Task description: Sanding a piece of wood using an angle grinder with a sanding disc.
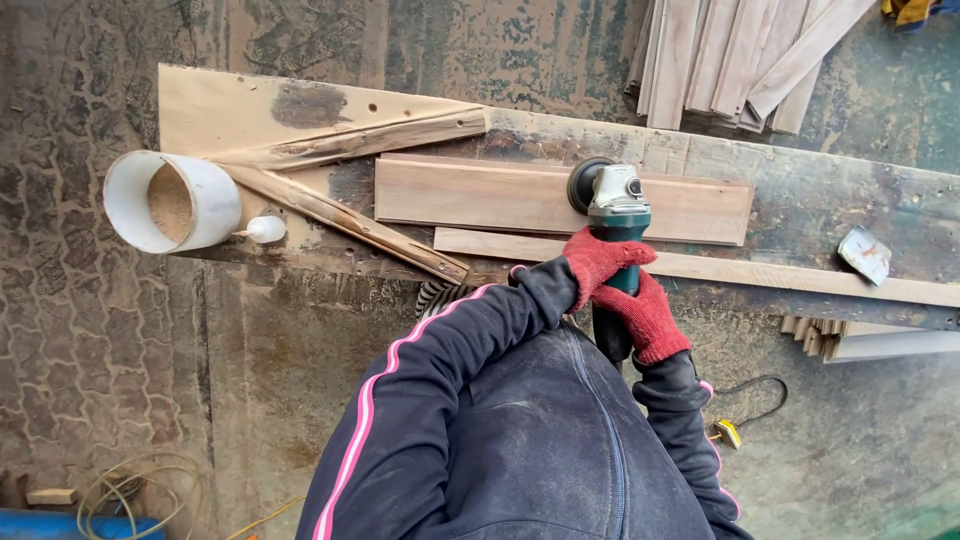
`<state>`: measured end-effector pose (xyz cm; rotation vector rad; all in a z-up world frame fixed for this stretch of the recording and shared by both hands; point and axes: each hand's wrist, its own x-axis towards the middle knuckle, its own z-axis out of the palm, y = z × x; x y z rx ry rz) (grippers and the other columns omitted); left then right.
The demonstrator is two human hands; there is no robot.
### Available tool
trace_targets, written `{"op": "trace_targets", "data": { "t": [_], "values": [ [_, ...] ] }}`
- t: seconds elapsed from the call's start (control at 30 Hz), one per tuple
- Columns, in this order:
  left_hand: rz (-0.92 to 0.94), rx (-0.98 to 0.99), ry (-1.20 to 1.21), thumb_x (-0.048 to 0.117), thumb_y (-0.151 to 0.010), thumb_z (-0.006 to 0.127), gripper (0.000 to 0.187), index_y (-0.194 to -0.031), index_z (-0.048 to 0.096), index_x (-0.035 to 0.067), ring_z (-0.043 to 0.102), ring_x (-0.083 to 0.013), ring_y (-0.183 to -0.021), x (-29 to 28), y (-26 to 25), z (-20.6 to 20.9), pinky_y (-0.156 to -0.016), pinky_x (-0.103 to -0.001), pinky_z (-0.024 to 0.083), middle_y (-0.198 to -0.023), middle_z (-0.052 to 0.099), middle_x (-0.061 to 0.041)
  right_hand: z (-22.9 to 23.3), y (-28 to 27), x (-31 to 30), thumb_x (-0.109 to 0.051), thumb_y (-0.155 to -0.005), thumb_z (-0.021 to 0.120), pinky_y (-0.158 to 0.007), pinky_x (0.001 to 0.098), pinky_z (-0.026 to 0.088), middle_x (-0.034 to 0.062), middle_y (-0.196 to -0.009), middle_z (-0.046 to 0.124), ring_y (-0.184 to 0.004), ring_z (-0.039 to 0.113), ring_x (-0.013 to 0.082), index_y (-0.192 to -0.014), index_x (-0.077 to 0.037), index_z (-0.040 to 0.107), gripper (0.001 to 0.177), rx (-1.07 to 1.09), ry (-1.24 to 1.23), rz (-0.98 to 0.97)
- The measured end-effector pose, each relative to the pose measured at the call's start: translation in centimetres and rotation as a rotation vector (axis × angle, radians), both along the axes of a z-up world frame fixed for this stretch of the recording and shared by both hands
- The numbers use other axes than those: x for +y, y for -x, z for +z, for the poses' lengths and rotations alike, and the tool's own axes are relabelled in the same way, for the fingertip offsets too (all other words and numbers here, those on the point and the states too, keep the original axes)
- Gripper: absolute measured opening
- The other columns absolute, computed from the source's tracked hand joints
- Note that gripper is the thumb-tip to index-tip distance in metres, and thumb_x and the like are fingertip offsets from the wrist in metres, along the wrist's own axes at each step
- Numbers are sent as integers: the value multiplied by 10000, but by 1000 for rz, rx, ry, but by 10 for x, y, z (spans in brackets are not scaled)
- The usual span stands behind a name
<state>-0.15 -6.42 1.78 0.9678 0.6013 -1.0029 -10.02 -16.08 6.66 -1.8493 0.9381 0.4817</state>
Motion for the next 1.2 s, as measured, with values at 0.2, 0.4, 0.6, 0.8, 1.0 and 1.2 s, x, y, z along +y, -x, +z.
{"op": "trace_targets", "data": {
  "t": [0.2,0.4,0.6,0.8,1.0,1.2],
  "values": [
    [35,-22,-61,106,-571,987,717,-1185,652,-55,716,-393,-945,35,-5,12,-770,-602,629,-943,693,-266,16,-21,29,-433,-603,954,-900,502,506,220,-967,712,-1017,677,374,-1103,-65,706,668,23,-20,116],
    [184,45,-84,121,-604,997,643,-1147,680,-15,716,-362,-945,79,-6,13,-695,-562,655,-944,709,-235,41,-56,71,-430,-571,956,-910,471,515,182,-986,717,-1038,681,349,-1103,-91,706,678,100,-61,231],
    [53,9,-175,232,-757,847,449,-1088,689,-28,576,-41,-1058,138,-22,114,-870,-213,578,-905,654,-39,44,-71,88,-476,-494,982,-914,476,526,168,-1010,729,-1069,688,369,-1104,-136,720,746,164,-64,374],
    [84,58,-85,108,-628,976,573,-1124,708,1,742,-359,-877,65,4,13,-653,-541,673,-920,731,-212,30,-31,59,-449,-560,975,-902,484,529,173,-997,728,-1019,694,340,-1139,-129,703,716,138,-37,164],
    [146,64,18,55,-573,987,618,-1105,684,-23,729,-399,-840,52,20,7,-615,-571,647,-876,705,-248,16,-1,44,-386,-595,968,-887,508,516,217,-1002,725,-1020,681,363,-1132,-67,695,681,99,-25,139],
    [145,26,-130,137,-581,1008,543,-1048,753,31,731,-275,-836,104,17,53,-809,-456,609,-854,730,-178,20,-31,68,-500,-518,986,-933,485,531,167,-1047,738,-1085,692,374,-1175,-137,716,797,279,33,363]
  ]
}}
